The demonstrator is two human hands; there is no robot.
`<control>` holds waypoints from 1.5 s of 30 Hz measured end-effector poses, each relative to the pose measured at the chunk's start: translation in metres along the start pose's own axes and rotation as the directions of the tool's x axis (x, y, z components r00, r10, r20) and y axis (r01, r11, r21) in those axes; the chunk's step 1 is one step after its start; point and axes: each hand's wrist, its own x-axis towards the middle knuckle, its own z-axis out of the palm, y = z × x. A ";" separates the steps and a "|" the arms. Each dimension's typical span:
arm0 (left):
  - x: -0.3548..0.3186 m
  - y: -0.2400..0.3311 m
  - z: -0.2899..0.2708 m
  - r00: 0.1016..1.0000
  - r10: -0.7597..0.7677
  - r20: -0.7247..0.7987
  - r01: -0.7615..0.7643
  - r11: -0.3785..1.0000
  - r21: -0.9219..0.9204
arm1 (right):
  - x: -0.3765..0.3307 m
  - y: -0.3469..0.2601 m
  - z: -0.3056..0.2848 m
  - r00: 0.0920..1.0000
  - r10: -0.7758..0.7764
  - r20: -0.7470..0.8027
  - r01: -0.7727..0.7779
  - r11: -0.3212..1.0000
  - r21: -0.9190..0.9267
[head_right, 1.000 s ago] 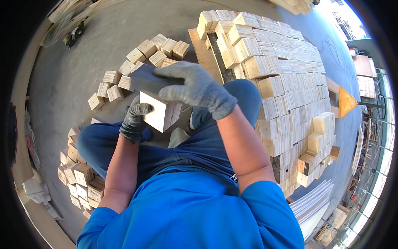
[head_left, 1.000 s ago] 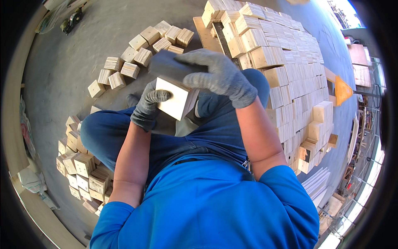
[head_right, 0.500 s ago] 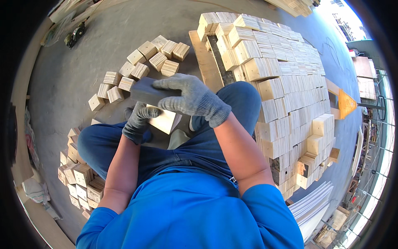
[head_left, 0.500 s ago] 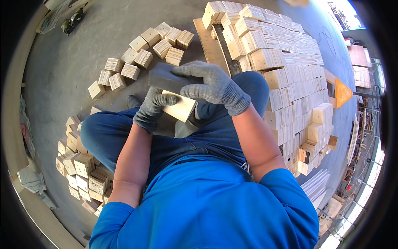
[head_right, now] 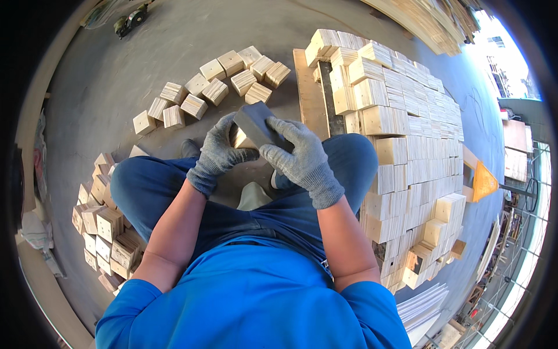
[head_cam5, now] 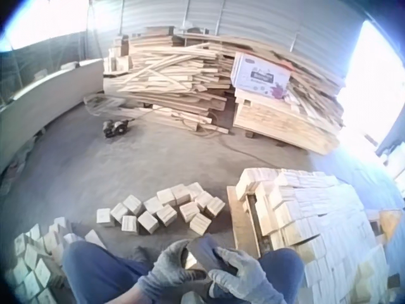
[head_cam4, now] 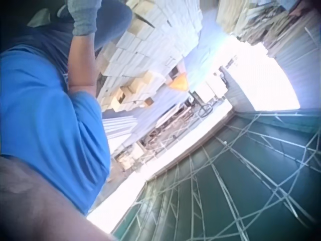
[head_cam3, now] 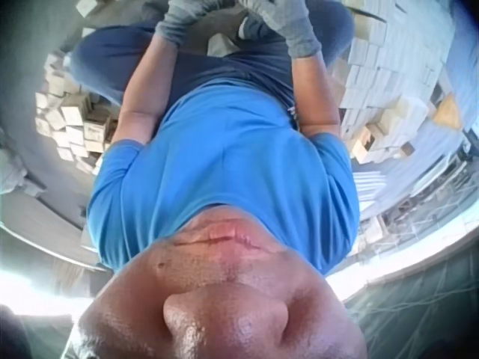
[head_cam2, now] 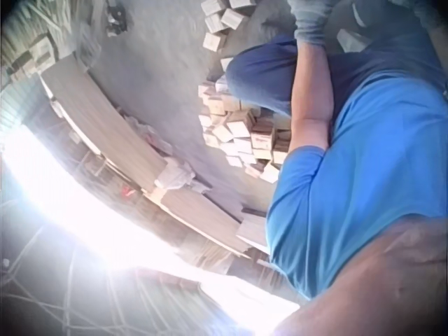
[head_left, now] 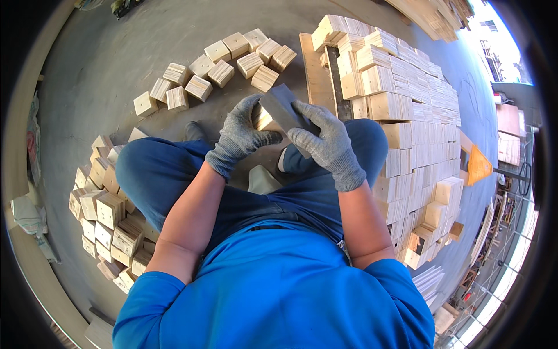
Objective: The person sits on the floor and sands small wooden blocks one by one using a sanding block. They pick up a block, sand its surfaces, and place it on a stack of finished blocks.
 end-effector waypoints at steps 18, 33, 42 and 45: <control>-0.009 0.024 0.002 1.000 0.003 0.006 -0.005 0.896 0.445 | 0.003 0.010 -0.004 0.993 0.072 -0.091 -0.076 0.996 -0.037; -0.008 0.023 0.006 0.994 -0.104 -0.044 0.104 0.694 0.712 | -0.028 -0.018 0.015 0.994 -0.076 -0.074 0.023 0.831 -0.555; -0.005 0.034 0.011 0.978 -0.196 -0.075 0.193 0.699 0.688 | 0.009 -0.022 0.032 0.997 0.061 -0.053 -0.081 0.710 -0.700; -0.004 0.033 0.009 0.979 -0.186 -0.085 0.191 0.684 0.704 | 0.034 -0.005 0.036 0.996 -0.005 -0.085 -0.057 0.707 -0.705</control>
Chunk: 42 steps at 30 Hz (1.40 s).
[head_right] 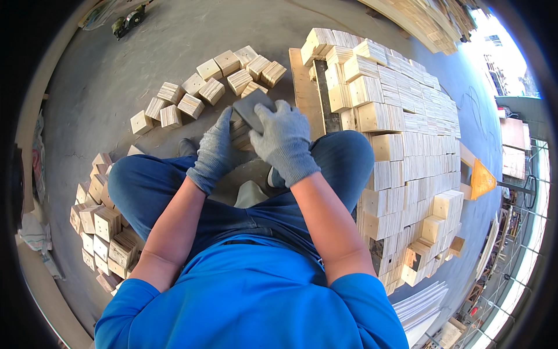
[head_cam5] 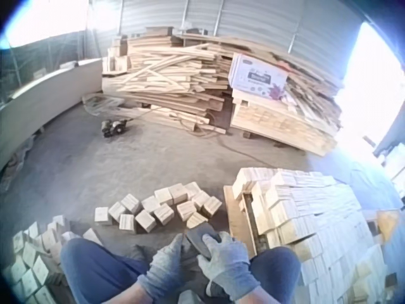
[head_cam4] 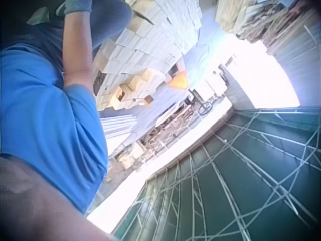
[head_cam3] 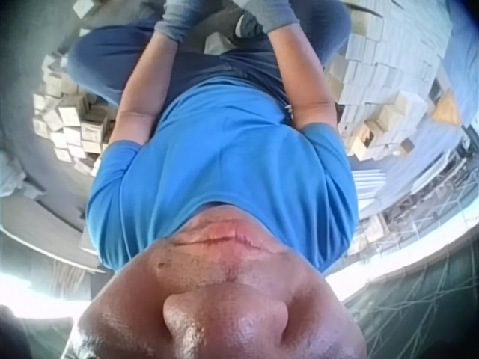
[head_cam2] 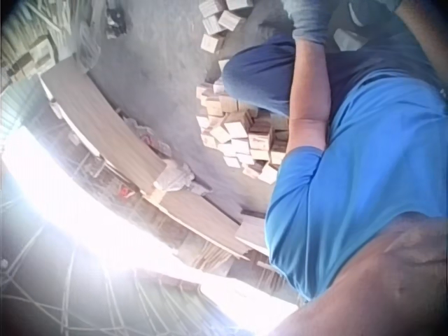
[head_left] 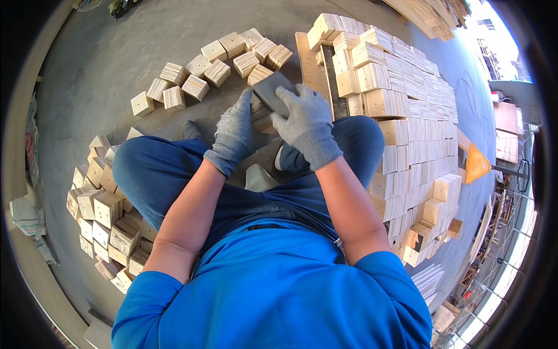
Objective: The person sits on the floor and sands small wooden blocks one by one using a sanding block. They pick up a block, sand its surfaces, and place it on a stack of finished blocks.
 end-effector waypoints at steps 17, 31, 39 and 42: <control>0.002 -0.018 -0.008 0.993 -0.119 -0.006 0.024 0.247 -0.969 | -0.032 0.157 -0.050 0.788 0.551 -0.273 -0.486 0.830 0.272; 0.013 -0.051 0.002 0.974 0.055 0.222 0.222 -0.450 -0.865 | -0.079 0.284 -0.025 0.696 0.651 -0.302 -0.707 0.695 -0.130; 0.017 -0.053 0.010 0.967 0.007 0.256 0.240 -0.372 -0.896 | -0.091 0.282 -0.023 0.613 0.764 -0.199 -0.787 0.614 -0.066; 0.017 -0.045 0.010 0.958 -0.044 0.285 0.256 -0.326 -0.910 | -0.094 0.274 -0.030 0.653 0.685 -0.324 -0.728 0.685 -0.020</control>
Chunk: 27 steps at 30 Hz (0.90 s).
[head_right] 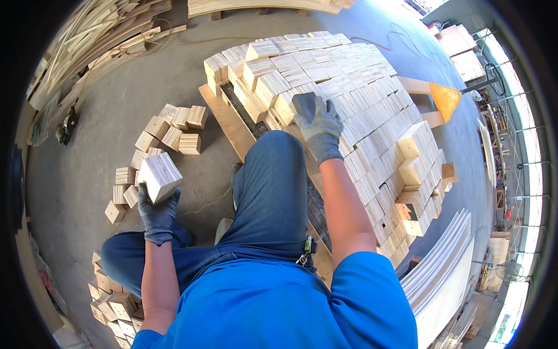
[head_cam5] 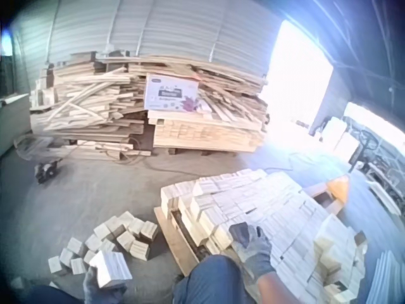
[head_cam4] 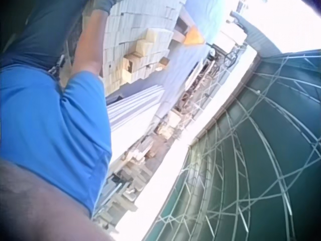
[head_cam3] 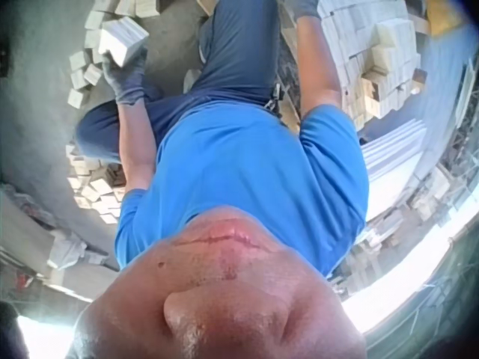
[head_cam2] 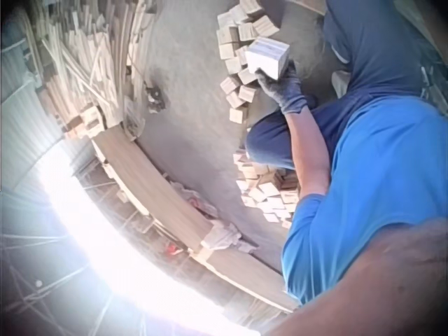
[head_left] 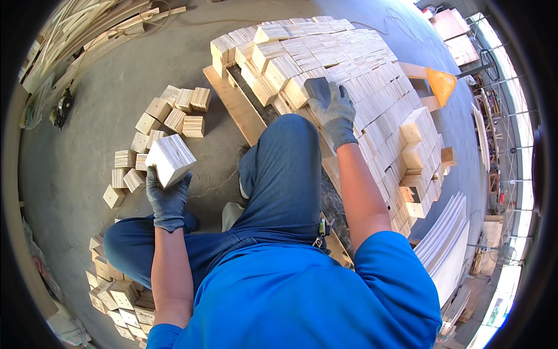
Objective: The person sits on the floor and sands small wooden blocks one by one using a sanding block. They pick up a block, sand its surfaces, and place it on a stack of finished blocks.
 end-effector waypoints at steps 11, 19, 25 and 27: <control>0.005 -0.026 0.023 0.996 0.073 0.047 -0.081 0.972 0.219 | -0.116 -0.159 -0.060 0.821 -0.518 0.238 0.169 0.620 0.766; 0.009 -0.034 0.023 0.985 0.084 0.151 -0.132 0.931 0.341 | -0.152 -0.189 -0.010 0.829 -0.481 0.284 -0.054 0.437 0.898; 0.017 -0.039 0.022 0.977 0.057 0.204 -0.128 0.927 0.353 | -0.128 -0.172 -0.031 0.799 -0.484 0.357 -0.172 0.384 0.907; 0.018 -0.039 0.022 0.978 0.059 0.199 -0.131 0.917 0.376 | -0.108 -0.150 -0.079 0.842 -0.402 0.360 -0.117 0.515 0.849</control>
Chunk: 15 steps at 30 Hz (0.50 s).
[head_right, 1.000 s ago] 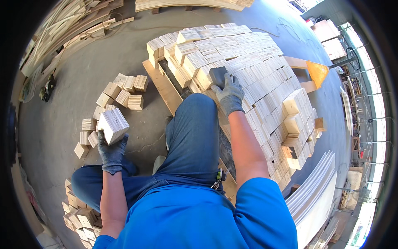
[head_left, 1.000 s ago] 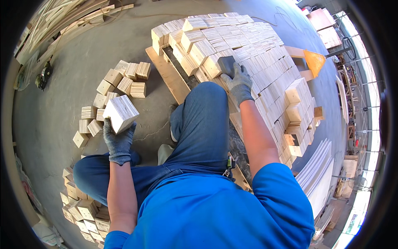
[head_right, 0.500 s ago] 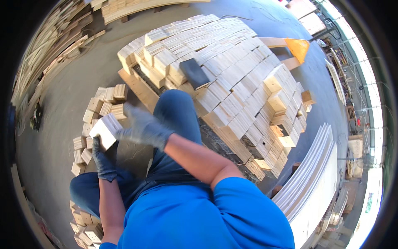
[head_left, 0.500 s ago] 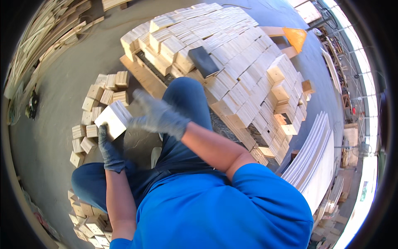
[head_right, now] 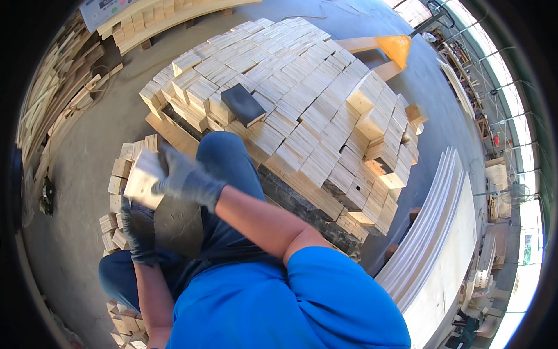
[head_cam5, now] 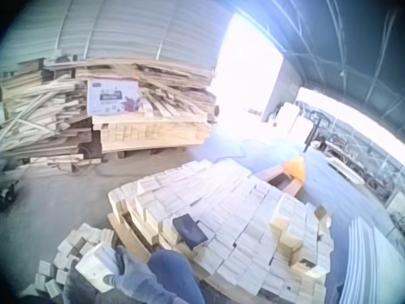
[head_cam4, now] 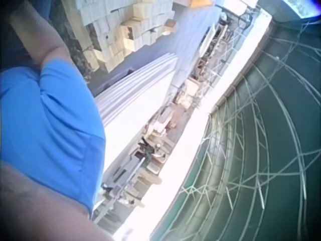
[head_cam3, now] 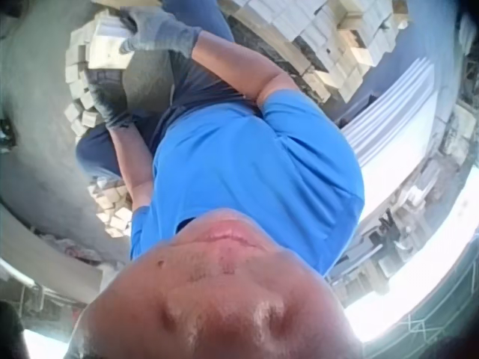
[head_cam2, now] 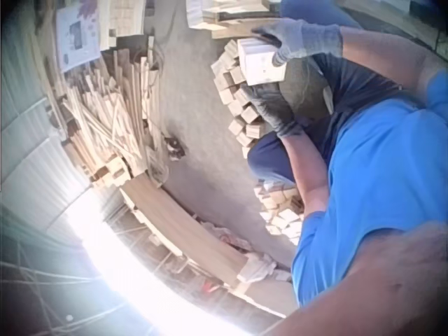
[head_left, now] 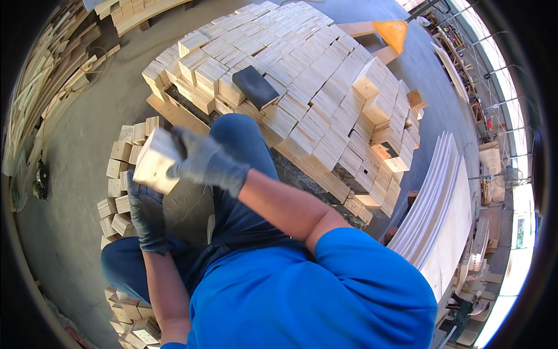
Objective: The person sits on the floor and sands small wooden blocks one by one using a sanding block. They pick up a block, sand its surfaces, and place it on a stack of finished blocks.
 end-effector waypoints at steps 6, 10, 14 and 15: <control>0.021 -0.007 -0.087 0.967 -0.149 -0.207 0.154 0.988 0.009 | -0.002 0.015 -0.155 0.866 -0.203 -0.458 0.006 0.918 -0.396; 0.018 -0.017 -0.087 0.943 -0.158 -0.294 0.212 0.964 0.161 | -0.025 0.058 -0.271 0.753 -0.321 -0.574 -0.143 0.772 -0.619; 0.009 -0.025 -0.081 0.906 -0.130 -0.403 0.318 0.837 0.445 | -0.050 0.110 -0.365 0.717 -0.290 -0.634 -0.401 0.572 -0.716; 0.007 -0.026 -0.081 0.905 -0.140 -0.401 0.331 0.825 0.458 | -0.059 0.123 -0.384 0.703 -0.276 -0.656 -0.455 0.534 -0.712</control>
